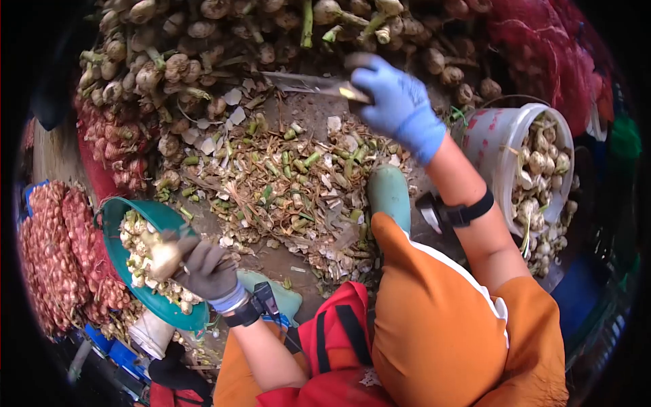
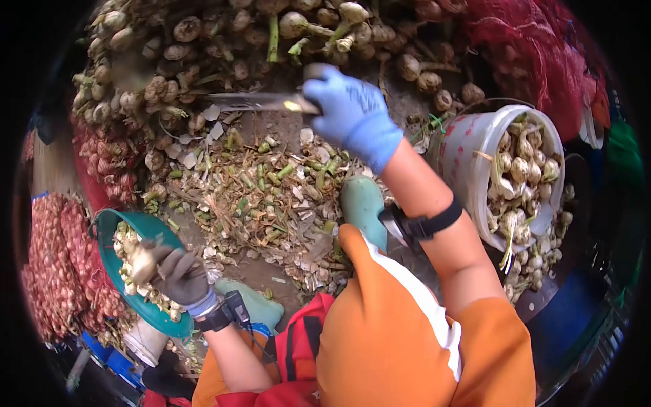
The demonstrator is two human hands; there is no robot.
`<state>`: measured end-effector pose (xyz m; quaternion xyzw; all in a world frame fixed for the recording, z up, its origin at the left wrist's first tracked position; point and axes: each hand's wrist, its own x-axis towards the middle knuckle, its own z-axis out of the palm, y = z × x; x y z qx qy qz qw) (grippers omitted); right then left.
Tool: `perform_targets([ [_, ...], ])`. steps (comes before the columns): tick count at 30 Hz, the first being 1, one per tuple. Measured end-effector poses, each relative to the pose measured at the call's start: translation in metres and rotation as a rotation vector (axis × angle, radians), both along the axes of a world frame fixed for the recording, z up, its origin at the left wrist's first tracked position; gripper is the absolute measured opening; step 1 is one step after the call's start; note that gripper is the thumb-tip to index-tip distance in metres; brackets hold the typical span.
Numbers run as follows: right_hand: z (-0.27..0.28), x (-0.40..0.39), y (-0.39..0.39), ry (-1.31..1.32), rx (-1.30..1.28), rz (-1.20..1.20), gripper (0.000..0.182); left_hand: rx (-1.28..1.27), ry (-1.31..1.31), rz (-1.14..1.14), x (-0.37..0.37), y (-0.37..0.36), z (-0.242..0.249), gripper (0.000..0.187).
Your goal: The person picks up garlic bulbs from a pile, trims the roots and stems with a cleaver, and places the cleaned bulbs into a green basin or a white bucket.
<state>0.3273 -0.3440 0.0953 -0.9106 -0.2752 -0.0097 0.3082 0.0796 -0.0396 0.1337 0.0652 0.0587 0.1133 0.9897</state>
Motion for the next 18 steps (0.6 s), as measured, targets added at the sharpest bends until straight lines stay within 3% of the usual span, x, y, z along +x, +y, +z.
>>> perform_targets([
  [2, 0.020, 0.028, 0.002, -0.062, -0.248, -0.080, 0.015, 0.000, 0.049, 0.175, -0.003, -0.008, -0.006, 0.053],
  [3, 0.002, 0.047, -0.001, -0.063, -0.325, -0.093, 0.017, 0.002, 0.038, 0.173, 0.003, -0.016, -0.011, 0.053],
  [5, -0.017, 0.057, 0.000, 0.080, -0.449, -0.110, 0.022, 0.140, 0.340, 0.042, 0.026, -0.043, -0.026, 0.058],
  [7, -0.013, 0.040, 0.005, 0.264, -0.407, -0.090, 0.025, -0.038, 0.295, -0.118, 0.041, -0.070, -0.056, 0.066],
  [9, -0.018, -0.003, 0.007, 0.284, -0.164, 0.056, 0.023, 0.327, 0.674, -0.290, 0.050, -0.105, -0.076, 0.069],
  [11, -0.015, -0.056, 0.011, 0.430, 0.013, 0.220, 0.027, 0.345, 0.737, -0.393, 0.064, -0.131, -0.074, 0.065],
  [13, -0.003, -0.087, 0.011, 0.841, 0.061, 0.493, 0.032, 0.369, 0.744, -0.364, 0.051, -0.122, -0.120, 0.061],
  [14, 0.004, -0.092, 0.010, 1.008, 0.026, 0.604, 0.035, 0.555, 0.788, -0.399, 0.060, -0.124, -0.099, 0.059],
  [16, 0.017, -0.081, 0.009, 0.975, -0.126, 0.549, 0.035, 0.609, 0.696, -0.269, 0.056, -0.115, -0.106, 0.061],
  [18, 0.012, -0.071, 0.007, 0.724, -0.073, 0.306, 0.036, 1.131, 0.822, -0.239, 0.059, -0.116, -0.067, 0.061],
])
